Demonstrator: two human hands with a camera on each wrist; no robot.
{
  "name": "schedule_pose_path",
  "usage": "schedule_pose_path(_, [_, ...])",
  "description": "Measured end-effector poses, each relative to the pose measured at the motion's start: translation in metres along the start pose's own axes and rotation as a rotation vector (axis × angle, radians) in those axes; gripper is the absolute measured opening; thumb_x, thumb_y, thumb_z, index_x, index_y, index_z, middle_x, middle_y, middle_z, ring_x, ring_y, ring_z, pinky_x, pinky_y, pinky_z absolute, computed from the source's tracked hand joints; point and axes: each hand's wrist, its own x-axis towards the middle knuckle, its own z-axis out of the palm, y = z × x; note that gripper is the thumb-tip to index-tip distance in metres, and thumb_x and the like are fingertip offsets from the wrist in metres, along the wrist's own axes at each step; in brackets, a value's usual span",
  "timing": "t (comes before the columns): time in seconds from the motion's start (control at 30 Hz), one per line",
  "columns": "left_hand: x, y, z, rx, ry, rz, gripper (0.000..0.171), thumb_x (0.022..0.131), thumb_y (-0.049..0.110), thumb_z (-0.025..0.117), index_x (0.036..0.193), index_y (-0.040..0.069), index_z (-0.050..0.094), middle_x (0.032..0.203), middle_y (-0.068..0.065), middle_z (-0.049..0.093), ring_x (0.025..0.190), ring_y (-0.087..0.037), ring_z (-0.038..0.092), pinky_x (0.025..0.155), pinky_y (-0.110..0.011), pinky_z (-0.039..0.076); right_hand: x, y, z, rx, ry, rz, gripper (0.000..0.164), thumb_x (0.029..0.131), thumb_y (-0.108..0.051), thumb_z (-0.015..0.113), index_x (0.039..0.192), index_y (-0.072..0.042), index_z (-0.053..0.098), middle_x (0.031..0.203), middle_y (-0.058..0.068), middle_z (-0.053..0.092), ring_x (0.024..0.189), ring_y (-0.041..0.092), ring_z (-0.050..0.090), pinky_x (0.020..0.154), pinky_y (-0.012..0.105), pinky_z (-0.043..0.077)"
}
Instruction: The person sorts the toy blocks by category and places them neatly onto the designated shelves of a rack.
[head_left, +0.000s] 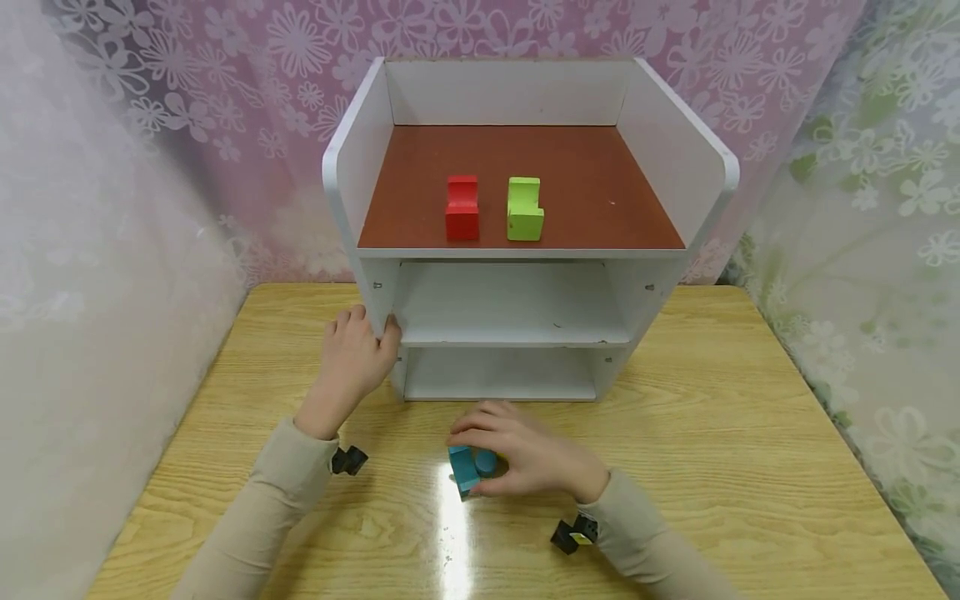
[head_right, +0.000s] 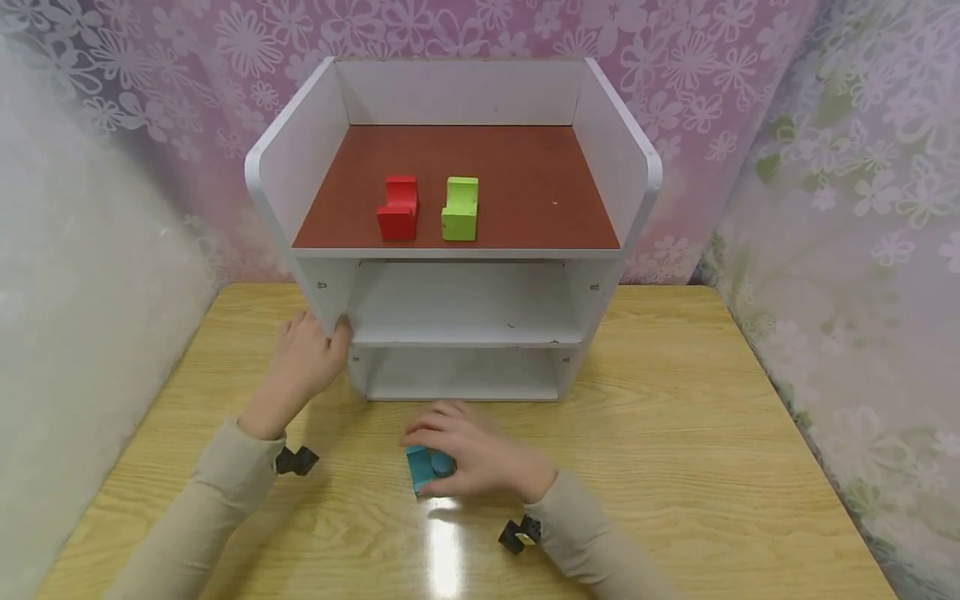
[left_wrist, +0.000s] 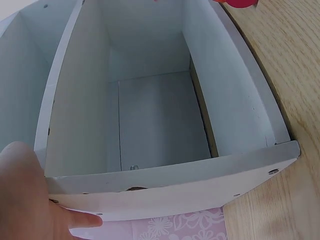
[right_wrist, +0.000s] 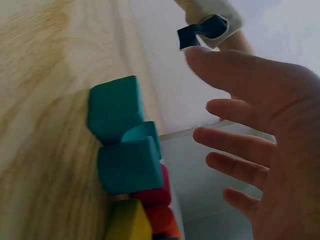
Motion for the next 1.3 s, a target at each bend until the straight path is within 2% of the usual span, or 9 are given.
schedule_pose_path(0.2, [0.000,0.000,0.000,0.003,0.003,0.004,0.056,0.103,0.041,0.029,0.132,-0.001,0.053,0.109,-0.022,0.055,0.101,-0.043,0.048,0.090,-0.056,0.035,-0.005,0.004,0.013,-0.048,-0.055,0.028,0.068,0.075,-0.046,0.085,0.132,-0.018,0.060,0.133,-0.001,0.056,0.129,0.022,0.044,0.109,0.046,0.035])
schedule_pose_path(0.33, [-0.001,-0.002,0.001,0.000,-0.001,0.008,0.057,0.104,0.040,0.027,0.136,0.000,0.051,0.108,-0.022,0.055,0.099,-0.042,0.048,0.089,-0.055,0.035,-0.006,0.005,0.018,-0.077,-0.066,0.017,0.063,0.078,-0.046,0.083,0.130,-0.018,0.063,0.131,0.000,0.057,0.128,0.023,0.045,0.108,0.048,0.036])
schedule_pose_path(0.53, [-0.003,-0.001,0.001,-0.009,0.005,0.009,0.055,0.103,0.039,0.029,0.133,-0.001,0.053,0.105,-0.021,0.055,0.095,-0.041,0.048,0.087,-0.054,0.035,-0.009,0.009,0.024,-0.089,-0.081,0.020,0.054,0.080,-0.046,0.081,0.125,-0.020,0.066,0.130,-0.002,0.058,0.127,0.022,0.045,0.109,0.048,0.034])
schedule_pose_path(1.03, [-0.002,-0.001,0.001,-0.005,0.018,0.020,0.054,0.103,0.039,0.030,0.134,0.001,0.053,0.104,-0.021,0.056,0.092,-0.040,0.048,0.085,-0.054,0.036,-0.010,0.012,0.027,-0.053,0.006,-0.001,0.056,0.079,-0.039,0.083,0.127,-0.017,0.065,0.125,-0.002,0.062,0.122,0.022,0.048,0.108,0.045,0.034])
schedule_pose_path(1.3, [-0.001,-0.001,0.000,0.002,0.012,0.016,0.053,0.103,0.039,0.029,0.131,0.001,0.054,0.103,-0.020,0.056,0.093,-0.040,0.048,0.086,-0.054,0.035,-0.005,0.008,0.017,-0.043,0.043,-0.030,0.058,0.075,-0.036,0.086,0.125,-0.013,0.066,0.124,0.003,0.064,0.119,0.023,0.051,0.104,0.048,0.038])
